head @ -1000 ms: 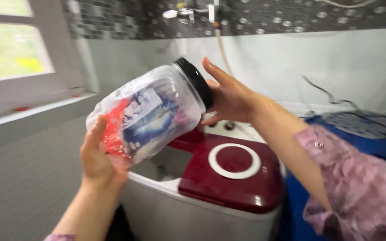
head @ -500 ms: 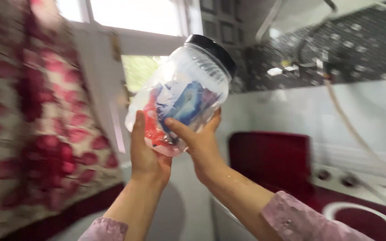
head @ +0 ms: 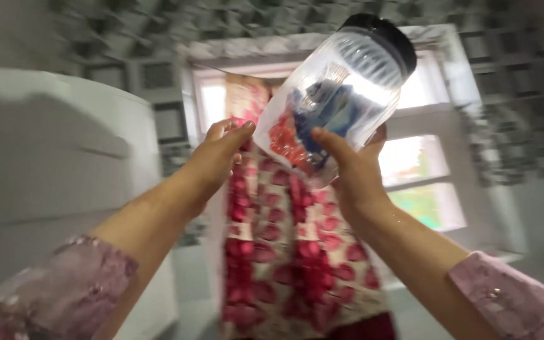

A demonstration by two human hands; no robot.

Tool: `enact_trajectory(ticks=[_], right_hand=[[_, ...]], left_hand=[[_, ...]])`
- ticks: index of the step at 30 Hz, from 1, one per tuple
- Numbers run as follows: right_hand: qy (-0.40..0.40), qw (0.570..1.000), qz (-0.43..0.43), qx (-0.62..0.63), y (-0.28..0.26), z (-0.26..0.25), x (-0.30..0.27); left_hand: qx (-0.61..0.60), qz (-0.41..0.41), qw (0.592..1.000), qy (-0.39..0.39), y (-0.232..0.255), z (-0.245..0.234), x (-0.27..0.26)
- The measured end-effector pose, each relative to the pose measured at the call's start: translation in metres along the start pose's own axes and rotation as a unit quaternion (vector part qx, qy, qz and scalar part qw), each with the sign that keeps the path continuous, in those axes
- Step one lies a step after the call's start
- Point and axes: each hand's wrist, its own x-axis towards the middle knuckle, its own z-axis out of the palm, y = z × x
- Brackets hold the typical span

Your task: Washing a cloth in a semi-automatic washing machine and organizing detergent packets into a container.

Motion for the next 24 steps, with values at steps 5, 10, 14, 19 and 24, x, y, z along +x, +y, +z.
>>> enact_trajectory(ticks=[5,10,14,19,24], right_hand=[[-0.037,0.998,-0.036,0.025,0.030,0.078,0.024],[-0.060,0.992,-0.103,0.032,0.095,0.126,0.080],[-0.063,0.990,-0.113,0.064,0.107,0.186,0.097],[-0.036,0.995,-0.043,0.080,0.139,0.251,0.130],[0.003,0.991,-0.132,0.028,0.189,0.316,0.190]], left_hand=[[0.177,0.042,0.980,0.083,0.010,-0.114,0.023],[0.356,0.072,0.912,0.188,0.010,-0.208,0.031],[0.455,0.047,0.858,0.233,0.012,-0.258,0.030],[0.562,0.007,0.777,0.282,0.010,-0.325,0.054],[0.660,0.055,0.695,0.280,0.001,-0.402,0.075]])
